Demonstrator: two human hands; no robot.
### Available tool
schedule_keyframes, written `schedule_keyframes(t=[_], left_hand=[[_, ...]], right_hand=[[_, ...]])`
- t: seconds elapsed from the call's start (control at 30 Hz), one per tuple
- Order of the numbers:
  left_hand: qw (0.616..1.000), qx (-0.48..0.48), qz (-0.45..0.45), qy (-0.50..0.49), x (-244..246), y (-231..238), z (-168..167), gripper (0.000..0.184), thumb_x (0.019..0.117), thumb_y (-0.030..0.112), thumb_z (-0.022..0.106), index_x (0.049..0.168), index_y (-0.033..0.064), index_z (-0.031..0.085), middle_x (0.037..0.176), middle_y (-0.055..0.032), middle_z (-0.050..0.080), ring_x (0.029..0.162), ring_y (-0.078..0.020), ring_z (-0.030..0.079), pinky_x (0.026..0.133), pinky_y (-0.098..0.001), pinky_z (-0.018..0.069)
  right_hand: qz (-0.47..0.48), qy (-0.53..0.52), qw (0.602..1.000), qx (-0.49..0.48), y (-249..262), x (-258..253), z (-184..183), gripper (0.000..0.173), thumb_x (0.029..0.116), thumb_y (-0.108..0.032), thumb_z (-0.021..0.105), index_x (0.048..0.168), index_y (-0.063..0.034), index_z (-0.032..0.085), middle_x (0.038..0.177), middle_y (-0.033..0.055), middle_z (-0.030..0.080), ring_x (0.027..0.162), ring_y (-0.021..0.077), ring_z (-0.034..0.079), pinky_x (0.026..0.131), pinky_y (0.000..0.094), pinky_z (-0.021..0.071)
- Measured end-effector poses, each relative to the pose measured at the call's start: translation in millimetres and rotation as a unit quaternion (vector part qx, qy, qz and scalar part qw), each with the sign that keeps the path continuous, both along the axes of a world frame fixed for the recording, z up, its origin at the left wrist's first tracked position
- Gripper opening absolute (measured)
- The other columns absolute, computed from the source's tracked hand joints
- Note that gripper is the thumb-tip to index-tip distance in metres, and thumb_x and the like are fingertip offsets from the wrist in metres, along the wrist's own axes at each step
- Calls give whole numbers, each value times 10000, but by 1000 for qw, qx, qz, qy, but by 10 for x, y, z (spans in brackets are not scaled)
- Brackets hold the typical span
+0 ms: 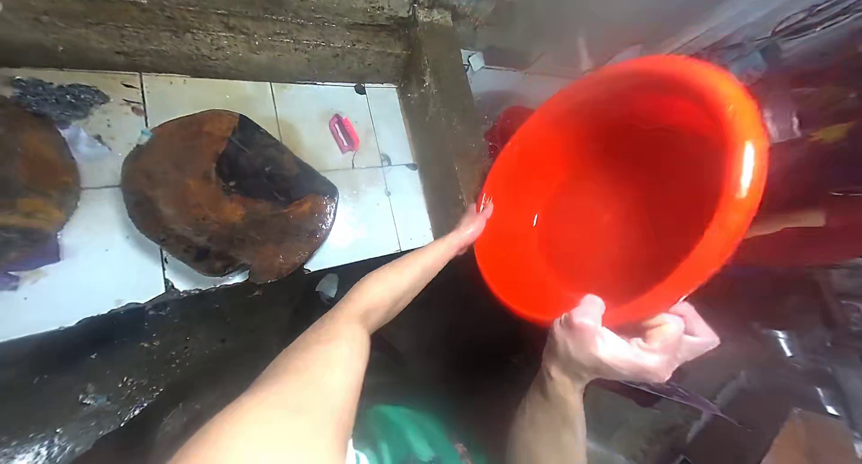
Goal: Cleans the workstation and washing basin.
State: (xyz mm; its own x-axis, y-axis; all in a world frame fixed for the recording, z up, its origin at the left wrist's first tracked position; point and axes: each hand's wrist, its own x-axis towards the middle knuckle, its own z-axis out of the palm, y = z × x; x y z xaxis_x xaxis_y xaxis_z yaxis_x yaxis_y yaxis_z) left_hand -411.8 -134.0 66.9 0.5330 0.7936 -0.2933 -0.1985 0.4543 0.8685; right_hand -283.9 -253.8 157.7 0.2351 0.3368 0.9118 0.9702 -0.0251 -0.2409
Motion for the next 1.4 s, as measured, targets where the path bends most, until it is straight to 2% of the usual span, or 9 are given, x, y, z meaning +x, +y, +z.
schedule_keyframes(t=[0.1, 0.37, 0.5, 0.63, 0.77, 0.83, 0.97, 1.13, 1.4], left_hand=[[997, -65, -31, -20, 388, -541, -1418, 543, 1099, 453, 402, 1475, 63, 434, 1224, -214, 657, 952, -273, 707, 804, -426, 598], [953, -110, -132, 248, -934, -2141, -2236, 487, 1003, 411, 636, 1341, 63, 597, 1061, -153, 699, 786, -220, 677, 754, -426, 584], [960, -139, -40, 241, -1332, -2377, -2056, 571, 979, 438, 669, 1395, 65, 551, 1158, -158, 690, 935, -249, 702, 834, -459, 594], [963, -129, 111, 211, -1528, -2484, -1762, 791, 900, 448, 760, 1497, 75, 400, 1285, -172, 654, 1113, -281, 688, 902, -491, 600], [933, -143, 320, 85, -1693, -2522, -1563, 723, 889, 198, 786, 1473, 24, 397, 1214, -188, 689, 1045, -272, 728, 904, -438, 629], [907, -180, 382, -11, -1867, -2525, -1359, 517, 932, 63, 689, 1394, -12, 468, 1143, -226, 713, 996, -334, 738, 864, -493, 630], [870, -139, 464, -90, -2381, -2532, -995, 568, 852, -68, 613, 1393, 3, 456, 1127, -249, 703, 988, -369, 727, 845, -538, 622], [761, -76, 643, -49, -3401, -2581, -540, 516, 886, -53, 601, 1378, 51, 485, 1133, -197, 702, 972, -319, 719, 803, -520, 615], [552, -30, 833, 23, -5280, -2441, -581, 815, 733, -163, 591, 1476, 80, 361, 1344, -213, 572, 1143, -338, 635, 837, -588, 582]], right_hand=[[-15, 20, 999, -29, -592, 194, -199, 267, 738, -183, 732, 782, 28, 574, 1096, 218, 598, 1064, 274, 607, 899, 346, 519], [35, 217, 961, -166, -1882, 596, -774, 210, 608, -59, 704, 771, 16, 595, 1094, 152, 622, 1070, 172, 617, 883, 269, 539], [86, 345, 915, -190, -1948, 504, -1070, 222, 536, 35, 667, 703, -38, 542, 1059, 107, 637, 991, 142, 632, 780, 258, 560], [163, 479, 841, -193, -1847, 275, -1160, 317, 560, 94, 618, 846, -42, 613, 1005, 39, 673, 878, 104, 668, 702, 273, 591], [271, 563, 761, -173, -1657, 56, -1112, 411, 606, 109, 567, 975, -53, 649, 880, 12, 701, 782, 111, 700, 634, 296, 606], [327, 561, 741, -169, -1501, -116, -1058, 399, 606, 112, 563, 960, -56, 636, 881, 21, 702, 796, 127, 703, 652, 303, 610], [458, 518, 702, -171, -1057, -483, -1005, 277, 769, 45, 647, 1035, -31, 663, 1068, 66, 690, 965, 177, 688, 809, 334, 615], [579, 469, 620, -248, -508, -1028, -1293, 527, 935, -177, 656, 1404, -32, 465, 1336, 96, 606, 1133, 224, 657, 906, 383, 598], [477, 408, 635, -450, 446, -2263, -2165, 495, 906, -158, 702, 1339, 26, 547, 1030, 127, 732, 861, 198, 721, 722, 361, 623]])
